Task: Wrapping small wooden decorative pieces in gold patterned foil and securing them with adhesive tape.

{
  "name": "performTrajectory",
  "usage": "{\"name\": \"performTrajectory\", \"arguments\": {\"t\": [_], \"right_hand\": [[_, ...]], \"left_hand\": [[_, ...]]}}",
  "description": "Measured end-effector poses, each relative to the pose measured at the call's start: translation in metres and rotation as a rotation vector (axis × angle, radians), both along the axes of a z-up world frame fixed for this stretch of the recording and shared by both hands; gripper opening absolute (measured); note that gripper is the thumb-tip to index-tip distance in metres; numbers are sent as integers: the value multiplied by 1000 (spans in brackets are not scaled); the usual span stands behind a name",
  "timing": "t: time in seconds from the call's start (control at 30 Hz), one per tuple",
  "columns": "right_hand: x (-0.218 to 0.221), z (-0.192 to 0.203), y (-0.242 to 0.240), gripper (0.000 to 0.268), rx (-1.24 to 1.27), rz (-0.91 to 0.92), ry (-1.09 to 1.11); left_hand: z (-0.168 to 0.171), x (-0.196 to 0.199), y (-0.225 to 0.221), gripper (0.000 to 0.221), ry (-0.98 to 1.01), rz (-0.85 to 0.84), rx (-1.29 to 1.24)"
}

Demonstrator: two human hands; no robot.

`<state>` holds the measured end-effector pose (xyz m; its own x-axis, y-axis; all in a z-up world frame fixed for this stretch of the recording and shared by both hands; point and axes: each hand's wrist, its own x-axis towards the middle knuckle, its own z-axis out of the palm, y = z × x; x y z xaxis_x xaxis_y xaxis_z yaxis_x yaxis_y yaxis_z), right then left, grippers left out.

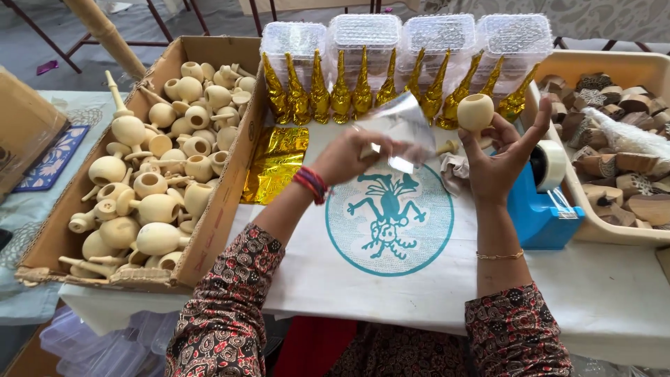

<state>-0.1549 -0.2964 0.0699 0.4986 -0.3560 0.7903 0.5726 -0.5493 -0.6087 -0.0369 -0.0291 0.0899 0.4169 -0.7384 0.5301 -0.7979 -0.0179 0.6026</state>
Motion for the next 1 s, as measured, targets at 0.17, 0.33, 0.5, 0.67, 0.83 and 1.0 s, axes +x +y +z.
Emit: {"name": "performTrajectory", "arguments": {"t": [0.17, 0.33, 0.5, 0.67, 0.83, 1.0], "right_hand": [[11, 1, 20, 112, -224, 83, 32], [9, 4, 67, 120, -426, 233, 204], [11, -8, 78, 122, -474, 297, 570], [7, -9, 95, 124, -491, 249, 723], [12, -10, 99, 124, -510, 245, 771], [12, -10, 90, 116, -499, 297, 811]], "left_hand": [[-67, -11, 19, 13, 33, 48, 197], [-54, -35, 40, 10, -168, 132, 213], [-68, -45, 55, 14, -326, 193, 288], [-70, -55, 54, 15, -542, 235, 177], [-52, -59, 54, 18, -533, 262, 63], [-67, -43, 52, 14, -29, 152, 19]]}}
